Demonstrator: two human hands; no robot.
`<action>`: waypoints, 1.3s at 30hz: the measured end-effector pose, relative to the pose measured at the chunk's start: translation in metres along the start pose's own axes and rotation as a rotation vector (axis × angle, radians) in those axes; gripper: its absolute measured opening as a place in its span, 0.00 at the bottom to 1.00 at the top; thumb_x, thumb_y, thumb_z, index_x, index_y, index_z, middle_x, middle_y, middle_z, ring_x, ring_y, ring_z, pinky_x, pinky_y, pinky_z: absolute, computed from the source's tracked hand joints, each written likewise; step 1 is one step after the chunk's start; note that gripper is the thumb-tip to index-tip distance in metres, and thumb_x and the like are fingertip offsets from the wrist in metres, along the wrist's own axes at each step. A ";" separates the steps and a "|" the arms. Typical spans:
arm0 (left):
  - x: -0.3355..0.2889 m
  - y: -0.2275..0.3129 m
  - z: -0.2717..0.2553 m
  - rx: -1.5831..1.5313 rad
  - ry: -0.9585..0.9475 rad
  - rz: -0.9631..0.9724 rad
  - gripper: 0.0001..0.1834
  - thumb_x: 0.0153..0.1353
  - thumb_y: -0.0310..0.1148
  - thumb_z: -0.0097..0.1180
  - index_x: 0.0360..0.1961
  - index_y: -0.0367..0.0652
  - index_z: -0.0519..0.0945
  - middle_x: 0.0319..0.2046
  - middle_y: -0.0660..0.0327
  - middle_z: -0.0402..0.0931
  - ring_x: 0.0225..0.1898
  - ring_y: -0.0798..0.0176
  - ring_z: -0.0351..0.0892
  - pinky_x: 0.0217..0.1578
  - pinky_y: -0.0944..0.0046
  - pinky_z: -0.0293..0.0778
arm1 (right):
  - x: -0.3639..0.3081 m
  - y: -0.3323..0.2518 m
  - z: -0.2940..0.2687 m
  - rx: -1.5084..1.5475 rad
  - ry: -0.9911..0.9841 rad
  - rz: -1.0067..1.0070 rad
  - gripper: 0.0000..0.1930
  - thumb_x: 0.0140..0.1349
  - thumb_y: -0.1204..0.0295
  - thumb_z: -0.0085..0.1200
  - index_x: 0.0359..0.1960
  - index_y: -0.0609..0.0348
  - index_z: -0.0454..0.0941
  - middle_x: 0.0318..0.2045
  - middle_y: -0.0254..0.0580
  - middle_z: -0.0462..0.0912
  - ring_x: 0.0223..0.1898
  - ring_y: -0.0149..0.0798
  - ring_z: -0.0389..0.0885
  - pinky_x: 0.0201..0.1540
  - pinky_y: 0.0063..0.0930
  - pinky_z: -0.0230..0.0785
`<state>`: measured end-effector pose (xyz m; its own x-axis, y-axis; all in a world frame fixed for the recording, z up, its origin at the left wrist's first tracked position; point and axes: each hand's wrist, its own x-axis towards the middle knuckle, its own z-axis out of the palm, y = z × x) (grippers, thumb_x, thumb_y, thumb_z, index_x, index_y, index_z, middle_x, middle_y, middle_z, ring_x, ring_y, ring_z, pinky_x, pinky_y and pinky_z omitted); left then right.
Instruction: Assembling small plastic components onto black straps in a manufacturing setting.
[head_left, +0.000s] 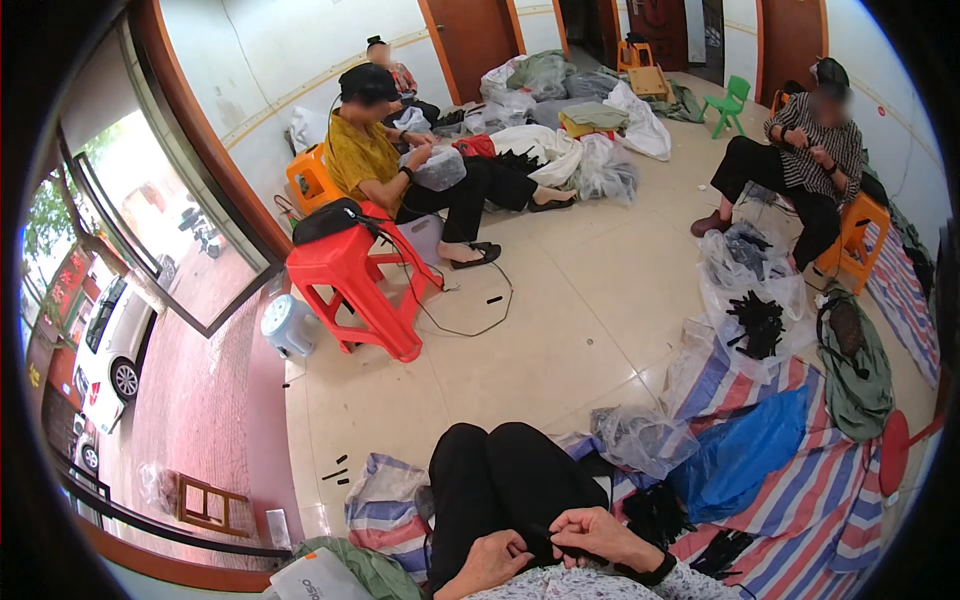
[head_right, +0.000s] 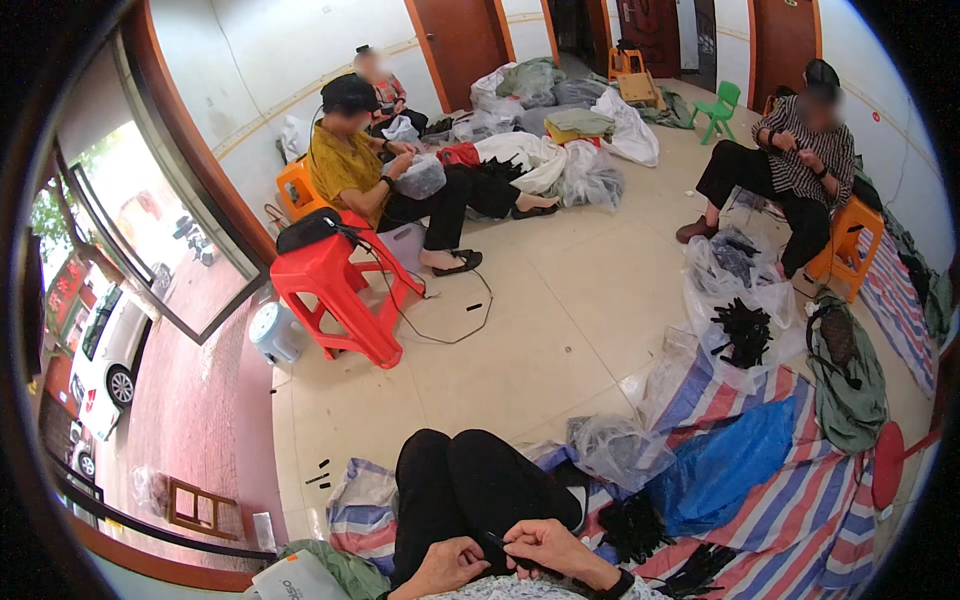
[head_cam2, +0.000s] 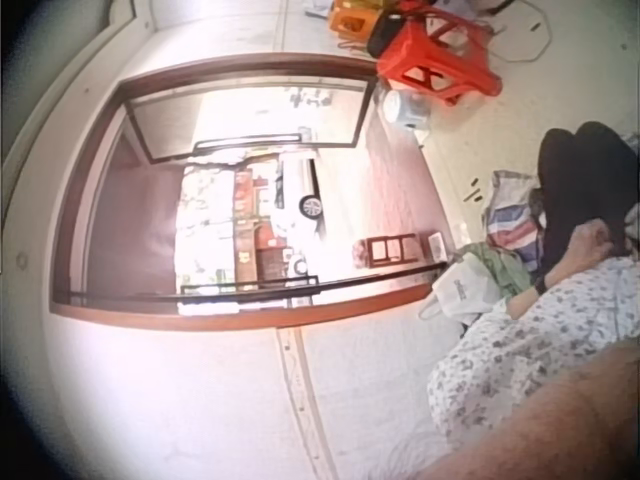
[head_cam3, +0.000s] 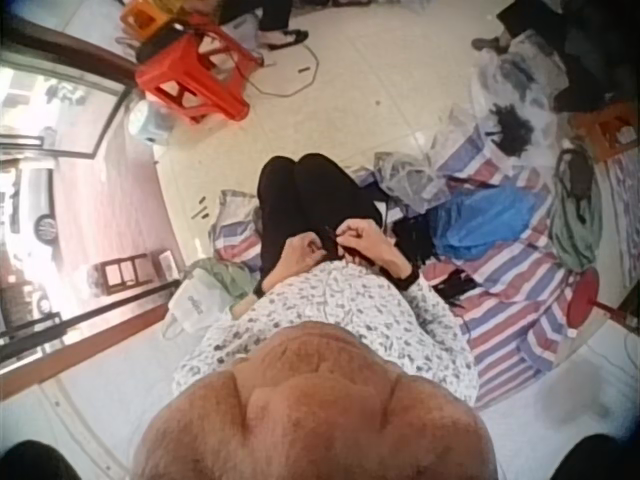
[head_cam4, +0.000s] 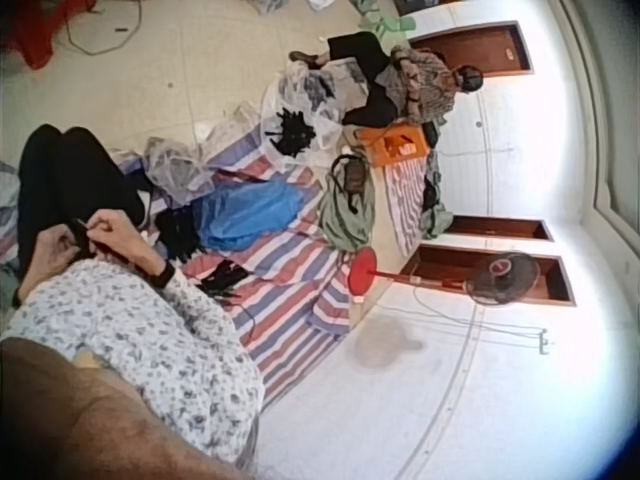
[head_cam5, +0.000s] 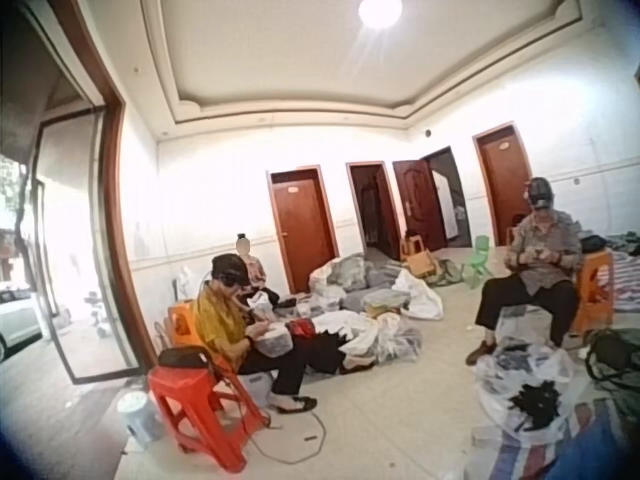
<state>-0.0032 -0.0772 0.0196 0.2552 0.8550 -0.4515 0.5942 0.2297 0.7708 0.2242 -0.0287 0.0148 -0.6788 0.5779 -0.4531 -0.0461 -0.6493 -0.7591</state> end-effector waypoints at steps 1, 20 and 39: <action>0.000 -0.005 0.000 0.104 0.075 0.041 0.14 0.52 0.31 0.65 0.38 0.36 0.79 0.30 0.52 0.79 0.31 0.58 0.82 0.34 0.62 0.77 | 0.000 0.000 -0.001 0.009 -0.004 -0.004 0.09 0.67 0.71 0.52 0.41 0.66 0.74 0.26 0.38 0.83 0.21 0.25 0.79 0.20 0.15 0.66; 0.039 -0.018 0.007 0.757 -0.366 0.124 0.11 0.51 0.31 0.52 0.25 0.33 0.81 0.31 0.43 0.80 0.35 0.43 0.82 0.35 0.49 0.78 | 0.000 -0.003 0.001 -0.005 -0.044 -0.010 0.08 0.67 0.73 0.52 0.41 0.66 0.74 0.25 0.40 0.83 0.19 0.26 0.78 0.17 0.16 0.65; 0.056 -0.055 0.024 0.558 -0.409 -0.022 0.15 0.54 0.32 0.50 0.35 0.31 0.81 0.36 0.44 0.82 0.40 0.47 0.82 0.42 0.54 0.76 | 0.000 0.001 0.000 0.021 -0.049 -0.075 0.09 0.67 0.72 0.51 0.41 0.66 0.74 0.23 0.38 0.82 0.18 0.26 0.78 0.16 0.16 0.64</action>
<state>-0.0035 -0.0530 -0.0584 0.4402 0.5839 -0.6821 0.8782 -0.1216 0.4626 0.2243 -0.0293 0.0146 -0.7080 0.6004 -0.3717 -0.1129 -0.6158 -0.7797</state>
